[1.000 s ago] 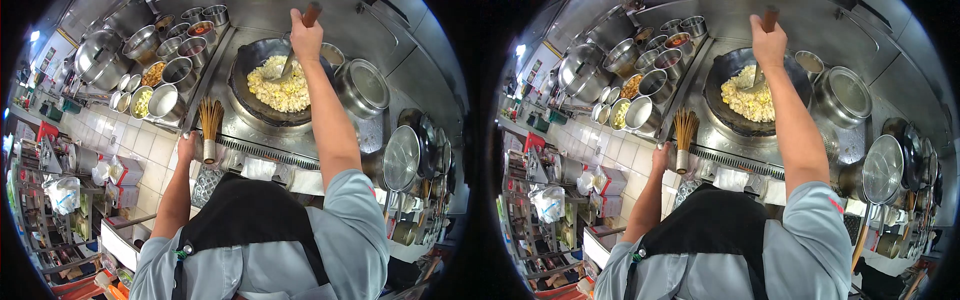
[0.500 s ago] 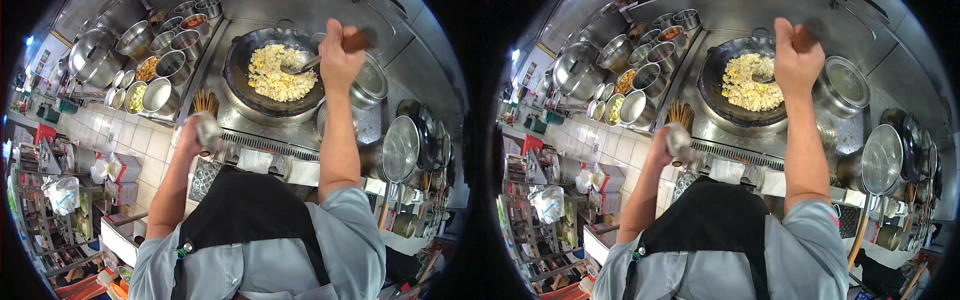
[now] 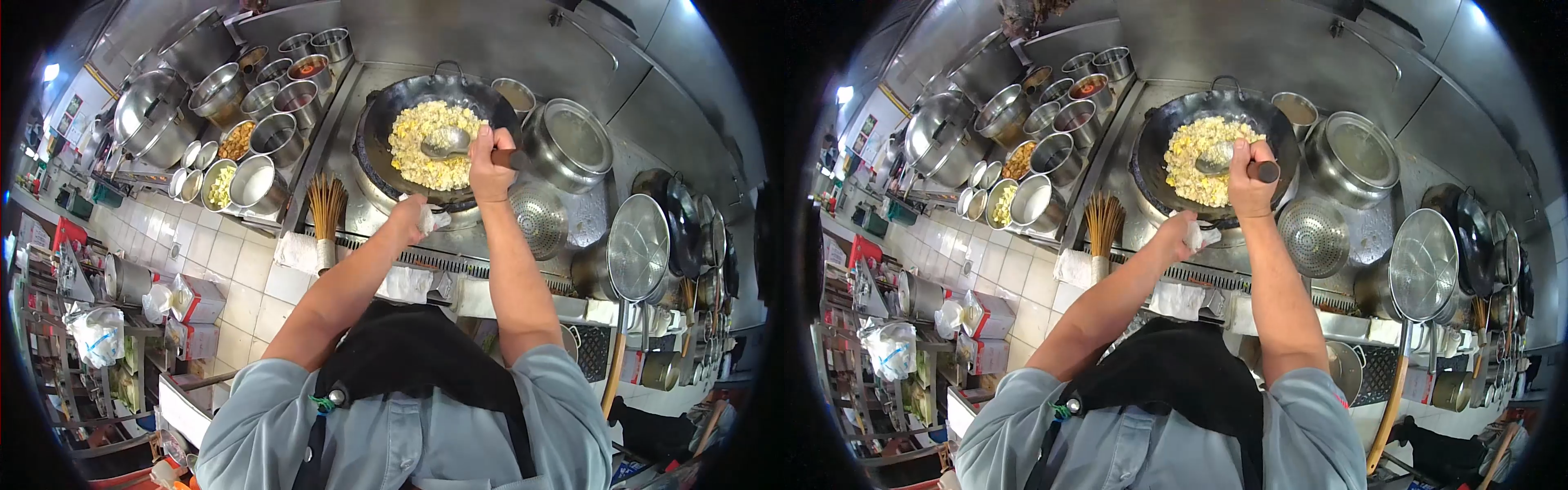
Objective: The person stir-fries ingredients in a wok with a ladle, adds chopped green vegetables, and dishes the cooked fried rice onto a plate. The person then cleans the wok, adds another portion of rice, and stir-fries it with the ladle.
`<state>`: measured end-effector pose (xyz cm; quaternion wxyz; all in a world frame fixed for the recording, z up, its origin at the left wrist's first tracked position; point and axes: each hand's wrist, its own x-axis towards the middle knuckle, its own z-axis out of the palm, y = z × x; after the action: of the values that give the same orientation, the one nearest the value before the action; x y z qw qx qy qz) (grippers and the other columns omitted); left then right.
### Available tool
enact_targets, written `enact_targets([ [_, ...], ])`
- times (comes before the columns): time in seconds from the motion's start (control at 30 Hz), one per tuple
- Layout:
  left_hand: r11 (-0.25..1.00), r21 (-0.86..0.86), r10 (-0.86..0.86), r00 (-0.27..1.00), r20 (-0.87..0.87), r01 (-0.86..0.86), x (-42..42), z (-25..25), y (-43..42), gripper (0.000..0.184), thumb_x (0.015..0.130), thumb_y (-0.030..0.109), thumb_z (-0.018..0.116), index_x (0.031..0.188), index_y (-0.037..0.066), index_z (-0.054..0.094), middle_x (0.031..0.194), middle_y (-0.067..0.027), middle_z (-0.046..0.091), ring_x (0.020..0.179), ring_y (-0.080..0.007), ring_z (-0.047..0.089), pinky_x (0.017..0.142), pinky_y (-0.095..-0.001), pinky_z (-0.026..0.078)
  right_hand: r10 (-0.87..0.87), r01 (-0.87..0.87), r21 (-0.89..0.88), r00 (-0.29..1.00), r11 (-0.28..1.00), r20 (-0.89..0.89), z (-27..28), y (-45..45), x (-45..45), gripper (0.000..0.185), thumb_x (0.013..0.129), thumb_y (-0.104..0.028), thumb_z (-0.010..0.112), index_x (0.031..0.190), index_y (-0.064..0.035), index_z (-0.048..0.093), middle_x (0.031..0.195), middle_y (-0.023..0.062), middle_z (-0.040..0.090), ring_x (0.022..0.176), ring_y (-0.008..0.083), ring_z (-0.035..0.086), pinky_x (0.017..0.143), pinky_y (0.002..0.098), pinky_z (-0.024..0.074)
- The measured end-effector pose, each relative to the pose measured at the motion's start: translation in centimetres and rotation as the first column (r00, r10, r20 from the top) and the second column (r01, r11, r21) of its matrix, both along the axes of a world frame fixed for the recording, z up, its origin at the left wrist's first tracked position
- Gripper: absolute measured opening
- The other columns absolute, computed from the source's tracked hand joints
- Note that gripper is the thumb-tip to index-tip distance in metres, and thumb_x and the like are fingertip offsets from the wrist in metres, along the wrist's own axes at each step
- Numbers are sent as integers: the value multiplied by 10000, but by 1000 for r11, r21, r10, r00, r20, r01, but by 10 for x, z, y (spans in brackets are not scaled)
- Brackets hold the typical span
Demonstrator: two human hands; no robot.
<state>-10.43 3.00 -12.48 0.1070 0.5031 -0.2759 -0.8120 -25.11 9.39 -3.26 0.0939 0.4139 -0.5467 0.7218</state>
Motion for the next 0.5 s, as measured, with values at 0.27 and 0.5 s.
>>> enact_targets([
  [0.27,964,-160,156,939,-307,-213,46,3,20,273,886,64,554,1152,18,510,977,-134,605,820,-296,646,693,-516,577,145,-122,-109,961,987,235,47,52,73,375,1082,-202,560,751,-83,428,592,6,489,529,92,438,539,297,423],
  [0.5,998,43,-39,963,-265,52,168,-4,78,236,916,183,566,1084,19,580,937,-131,679,796,-322,682,628,-477,570,317,-283,-185,929,941,193,69,90,143,374,1082,-212,579,778,-87,400,597,-13,431,495,79,376,482,287,336],
])
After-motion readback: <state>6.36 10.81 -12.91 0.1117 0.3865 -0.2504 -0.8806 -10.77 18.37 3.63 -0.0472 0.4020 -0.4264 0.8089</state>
